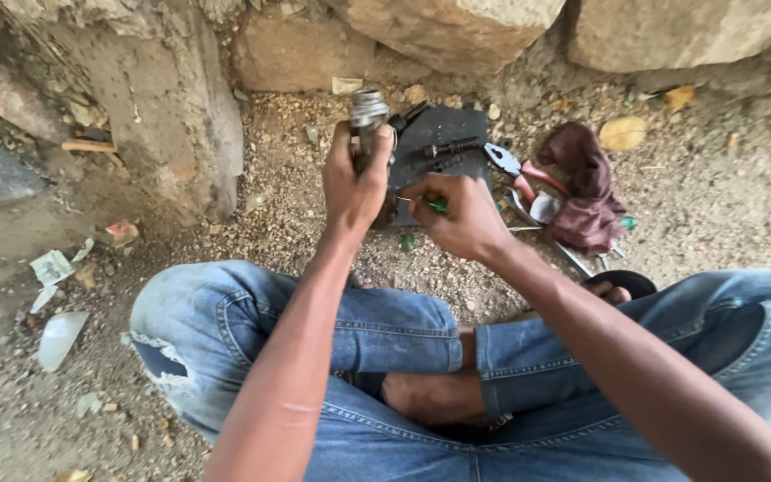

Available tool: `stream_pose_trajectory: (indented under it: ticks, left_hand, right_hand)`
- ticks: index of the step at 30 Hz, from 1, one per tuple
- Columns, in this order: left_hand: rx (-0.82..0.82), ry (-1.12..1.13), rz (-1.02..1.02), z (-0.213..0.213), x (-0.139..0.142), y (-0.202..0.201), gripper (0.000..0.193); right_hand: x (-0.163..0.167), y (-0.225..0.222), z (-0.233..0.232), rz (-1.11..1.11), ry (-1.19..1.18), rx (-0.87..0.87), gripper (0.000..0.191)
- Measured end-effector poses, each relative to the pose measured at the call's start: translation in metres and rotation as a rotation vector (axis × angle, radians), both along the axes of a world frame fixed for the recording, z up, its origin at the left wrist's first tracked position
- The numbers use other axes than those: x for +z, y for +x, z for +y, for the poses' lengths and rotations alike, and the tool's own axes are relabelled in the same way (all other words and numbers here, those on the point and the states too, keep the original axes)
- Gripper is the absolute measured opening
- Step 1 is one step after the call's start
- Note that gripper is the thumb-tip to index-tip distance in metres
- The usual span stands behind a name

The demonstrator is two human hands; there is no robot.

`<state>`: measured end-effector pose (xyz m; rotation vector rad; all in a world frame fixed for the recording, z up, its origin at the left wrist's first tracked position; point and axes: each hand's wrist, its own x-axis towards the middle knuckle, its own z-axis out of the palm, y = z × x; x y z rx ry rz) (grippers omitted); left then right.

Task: The person sits on the ground and uses a screwdriver to manipulate a small metal mechanical part. They repeatedly insert the screwdriver into the part, turn it, and wipe the part with a cloth. The person also uses pliers to adjust components of the part.

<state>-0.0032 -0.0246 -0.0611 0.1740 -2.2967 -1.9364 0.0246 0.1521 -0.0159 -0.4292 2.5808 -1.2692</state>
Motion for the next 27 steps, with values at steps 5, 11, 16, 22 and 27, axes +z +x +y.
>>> stream_pose_trajectory:
  ticks: [5, 11, 16, 22, 27]
  left_hand:
    - [-0.055, 0.419, -0.052, 0.010, 0.023, -0.003, 0.038]
    - [-0.181, 0.689, -0.245, 0.022, 0.017, 0.012, 0.034]
    - [-0.128, 0.908, -0.261, 0.030, 0.015, 0.009, 0.031]
    - [-0.092, 1.054, -0.317, 0.024, 0.016, 0.009, 0.035]
    - [-0.141, 0.580, -0.033, 0.027, 0.013, 0.014, 0.033]
  right_hand:
    - [0.039, 0.008, 0.009, 0.341, 0.241, 0.037, 0.018]
    - [0.048, 0.027, 0.015, 0.211, 0.332, 0.146, 0.011]
    - [0.064, 0.018, 0.026, 0.374, 0.178, 0.144, 0.012]
    - [0.070, 0.032, 0.008, 0.431, 0.359, 0.150, 0.007]
    - [0.045, 0.029, 0.011, 0.098, 0.289, 0.028, 0.021]
